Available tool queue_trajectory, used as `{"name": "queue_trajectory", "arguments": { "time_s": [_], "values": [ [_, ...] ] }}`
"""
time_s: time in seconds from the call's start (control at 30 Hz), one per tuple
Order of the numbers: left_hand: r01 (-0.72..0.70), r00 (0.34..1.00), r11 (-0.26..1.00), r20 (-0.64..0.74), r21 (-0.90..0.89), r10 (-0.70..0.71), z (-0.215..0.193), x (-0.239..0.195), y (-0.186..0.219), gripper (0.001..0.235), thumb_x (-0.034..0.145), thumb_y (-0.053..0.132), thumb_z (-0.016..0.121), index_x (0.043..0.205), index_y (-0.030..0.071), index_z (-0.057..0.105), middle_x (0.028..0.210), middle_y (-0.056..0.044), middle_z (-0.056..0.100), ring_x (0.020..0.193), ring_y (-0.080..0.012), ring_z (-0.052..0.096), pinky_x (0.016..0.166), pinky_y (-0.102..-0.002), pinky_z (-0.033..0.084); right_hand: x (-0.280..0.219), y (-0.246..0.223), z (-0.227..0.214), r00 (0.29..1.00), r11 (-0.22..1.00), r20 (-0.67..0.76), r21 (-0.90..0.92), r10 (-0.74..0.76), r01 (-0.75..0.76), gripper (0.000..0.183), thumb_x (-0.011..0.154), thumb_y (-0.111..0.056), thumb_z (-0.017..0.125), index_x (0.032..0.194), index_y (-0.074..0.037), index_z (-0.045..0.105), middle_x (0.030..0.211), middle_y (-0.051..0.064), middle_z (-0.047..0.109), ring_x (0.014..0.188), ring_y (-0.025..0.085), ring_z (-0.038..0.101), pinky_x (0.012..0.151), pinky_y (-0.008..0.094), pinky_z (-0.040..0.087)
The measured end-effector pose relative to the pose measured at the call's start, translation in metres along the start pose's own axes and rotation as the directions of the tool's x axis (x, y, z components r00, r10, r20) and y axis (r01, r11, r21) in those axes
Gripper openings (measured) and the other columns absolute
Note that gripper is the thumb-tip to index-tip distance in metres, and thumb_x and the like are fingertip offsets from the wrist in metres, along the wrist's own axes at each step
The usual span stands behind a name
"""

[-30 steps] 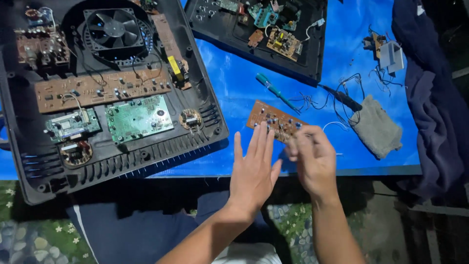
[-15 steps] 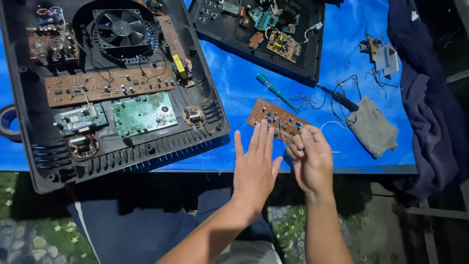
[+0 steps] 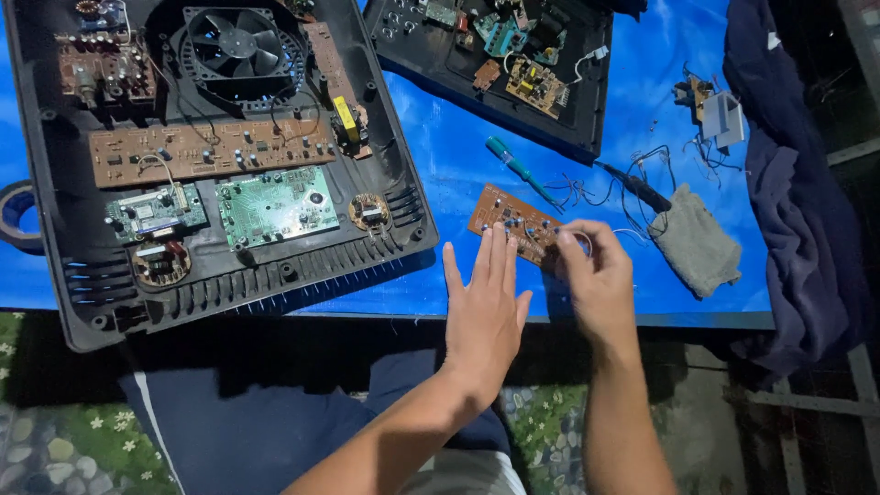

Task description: The person works on the internal components of a disassembled electronic device, connecting wires to circuit boards and adjusting components within the casing. They handle wires, circuit boards, and a fan assembly while seated on the floor.

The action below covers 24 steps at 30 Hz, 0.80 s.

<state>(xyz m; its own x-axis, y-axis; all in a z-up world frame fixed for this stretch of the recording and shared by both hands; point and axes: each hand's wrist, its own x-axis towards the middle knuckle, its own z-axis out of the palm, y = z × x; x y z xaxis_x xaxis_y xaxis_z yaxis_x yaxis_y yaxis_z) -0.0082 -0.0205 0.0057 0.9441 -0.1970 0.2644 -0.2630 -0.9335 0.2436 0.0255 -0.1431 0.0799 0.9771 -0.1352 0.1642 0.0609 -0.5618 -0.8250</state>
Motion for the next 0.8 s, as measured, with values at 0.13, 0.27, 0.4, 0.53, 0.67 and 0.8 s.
{"name": "queue_trajectory", "arguments": {
  "time_s": [0.13, 0.27, 0.4, 0.53, 0.67, 0.8],
  "values": [
    [0.003, 1.0, 1.0, 0.016, 0.009, -0.003, -0.002, 0.0, 0.001, 0.07, 0.106, 0.053, 0.038, 0.161, 0.01, 0.03, 0.17, -0.015, 0.021, 0.159, -0.0305, 0.017, 0.123, -0.071, 0.014, 0.011, -0.015, 0.006, 0.994, 0.952, 0.087, -0.293, -0.063, 0.086, 0.025, 0.089, -0.014, 0.082, 0.113, -0.009, 0.074, 0.079, 0.012, 0.07, 0.054, 0.016, 0.053, 0.053, 0.031, 0.047],
    [0.002, 1.0, 1.0, 0.031, 0.014, -0.003, 0.001, -0.001, 0.0, 0.071, 0.106, 0.053, 0.036, 0.161, 0.01, 0.029, 0.171, -0.016, 0.018, 0.159, -0.0308, 0.016, 0.123, -0.071, 0.015, 0.023, -0.038, 0.002, 0.961, 0.871, 0.172, -0.41, -0.217, 0.27, 0.02, 0.091, -0.01, 0.08, 0.11, -0.006, 0.074, 0.091, 0.015, 0.075, 0.061, 0.027, 0.064, 0.058, 0.037, 0.052],
    [-0.003, 1.0, 1.0, 0.025, 0.007, 0.003, 0.005, -0.001, 0.001, 0.072, 0.106, 0.054, 0.037, 0.162, 0.009, 0.027, 0.171, -0.018, 0.017, 0.159, -0.0321, 0.015, 0.122, -0.072, 0.015, 0.042, -0.034, -0.02, 0.943, 0.805, 0.209, -0.493, -0.258, 0.329, 0.015, 0.1, -0.004, 0.07, 0.114, -0.007, 0.075, 0.094, 0.014, 0.076, 0.073, 0.034, 0.073, 0.064, 0.042, 0.056],
    [0.001, 1.0, 1.0, 0.022, -0.016, 0.0, 0.003, 0.0, 0.001, 0.072, 0.106, 0.053, 0.038, 0.161, 0.008, 0.028, 0.171, -0.018, 0.018, 0.159, -0.0323, 0.015, 0.122, -0.072, 0.014, 0.057, -0.032, -0.015, 0.903, 0.672, 0.326, -0.605, -0.281, 0.427, 0.025, 0.091, 0.007, 0.072, 0.111, -0.007, 0.078, 0.105, 0.019, 0.073, 0.094, 0.044, 0.072, 0.073, 0.046, 0.061],
    [0.006, 0.999, 1.0, 0.049, 0.025, -0.008, 0.003, 0.001, 0.001, 0.073, 0.106, 0.054, 0.035, 0.162, 0.01, 0.025, 0.172, -0.016, 0.015, 0.16, -0.0309, 0.013, 0.123, -0.071, 0.014, 0.07, -0.016, -0.011, 0.774, 0.612, 0.54, -0.502, -0.331, 0.612, 0.017, 0.092, -0.003, 0.076, 0.108, -0.008, 0.078, 0.115, 0.016, 0.073, 0.115, 0.04, 0.067, 0.093, 0.049, 0.057],
    [0.003, 0.998, 0.998, 0.065, 0.066, -0.007, 0.002, 0.001, 0.002, 0.072, 0.107, 0.055, 0.032, 0.163, 0.011, 0.024, 0.172, -0.015, 0.015, 0.16, -0.0307, 0.012, 0.123, -0.071, 0.014, 0.076, -0.023, -0.005, 0.769, 0.647, 0.596, -0.496, -0.232, 0.58, 0.014, 0.091, 0.001, 0.075, 0.105, -0.002, 0.078, 0.106, 0.021, 0.075, 0.109, 0.043, 0.069, 0.09, 0.052, 0.059]
  ]
}}
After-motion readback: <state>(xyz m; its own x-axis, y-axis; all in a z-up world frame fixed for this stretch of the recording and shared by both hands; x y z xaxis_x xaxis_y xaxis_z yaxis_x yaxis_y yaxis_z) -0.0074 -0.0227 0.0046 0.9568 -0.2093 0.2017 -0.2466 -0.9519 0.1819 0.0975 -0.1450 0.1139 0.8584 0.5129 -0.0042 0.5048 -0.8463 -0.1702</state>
